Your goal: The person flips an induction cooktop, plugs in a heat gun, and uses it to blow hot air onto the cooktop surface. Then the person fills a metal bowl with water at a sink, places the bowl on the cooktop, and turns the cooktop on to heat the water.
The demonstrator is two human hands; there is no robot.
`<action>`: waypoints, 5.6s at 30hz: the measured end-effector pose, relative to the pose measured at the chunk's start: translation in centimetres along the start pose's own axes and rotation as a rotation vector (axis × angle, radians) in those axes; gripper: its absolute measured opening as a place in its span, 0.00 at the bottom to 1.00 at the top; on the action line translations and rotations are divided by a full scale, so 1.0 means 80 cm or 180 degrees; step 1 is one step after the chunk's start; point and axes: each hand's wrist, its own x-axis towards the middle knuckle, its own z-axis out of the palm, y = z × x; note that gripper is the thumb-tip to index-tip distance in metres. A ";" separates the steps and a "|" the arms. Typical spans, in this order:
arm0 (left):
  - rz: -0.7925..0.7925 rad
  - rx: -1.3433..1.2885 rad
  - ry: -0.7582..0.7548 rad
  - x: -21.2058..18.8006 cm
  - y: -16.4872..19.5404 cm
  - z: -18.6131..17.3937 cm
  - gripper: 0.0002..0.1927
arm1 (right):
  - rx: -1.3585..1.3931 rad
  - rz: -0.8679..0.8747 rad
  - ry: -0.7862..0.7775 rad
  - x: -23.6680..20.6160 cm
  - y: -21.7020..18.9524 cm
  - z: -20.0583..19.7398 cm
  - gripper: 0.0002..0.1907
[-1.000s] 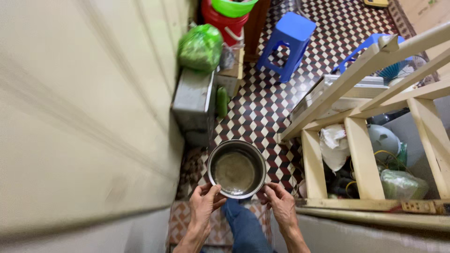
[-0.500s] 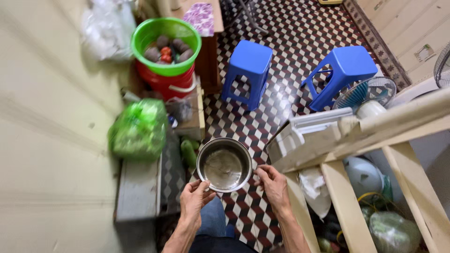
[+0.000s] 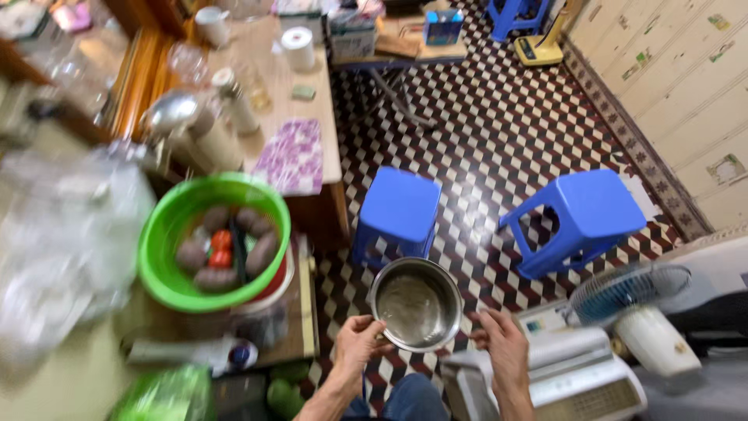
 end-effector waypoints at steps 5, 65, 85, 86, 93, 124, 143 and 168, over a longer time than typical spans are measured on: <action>-0.0253 0.0105 -0.0246 0.143 0.083 0.139 0.21 | 0.0104 0.0089 0.0365 0.178 -0.014 -0.037 0.17; 0.1371 -0.3225 0.2446 1.376 0.910 0.887 0.18 | -0.2365 0.0478 -0.3399 1.873 -0.637 0.652 0.19; 0.1234 -0.3884 0.3153 1.493 1.014 0.787 0.22 | -0.3328 0.0345 -0.4657 1.879 -0.654 1.018 0.21; 0.1244 -0.3887 0.3220 1.497 1.015 0.787 0.22 | -0.3338 0.0380 -0.4740 1.881 -0.651 1.031 0.20; 0.1358 -0.3974 0.3611 1.522 1.015 0.785 0.25 | -0.3554 0.0291 -0.5637 1.894 -0.622 1.111 0.17; 0.0018 -0.1901 0.3178 1.430 0.785 0.762 0.21 | -0.3972 0.0216 -0.5438 1.850 -0.562 0.986 0.17; 0.0532 -0.2084 0.2703 1.410 0.741 0.758 0.34 | -0.3953 0.0372 -0.5287 1.821 -0.540 0.934 0.17; 0.0307 -0.2099 0.2875 1.394 0.750 0.754 0.29 | -0.4083 0.0282 -0.5291 1.765 -0.559 0.934 0.19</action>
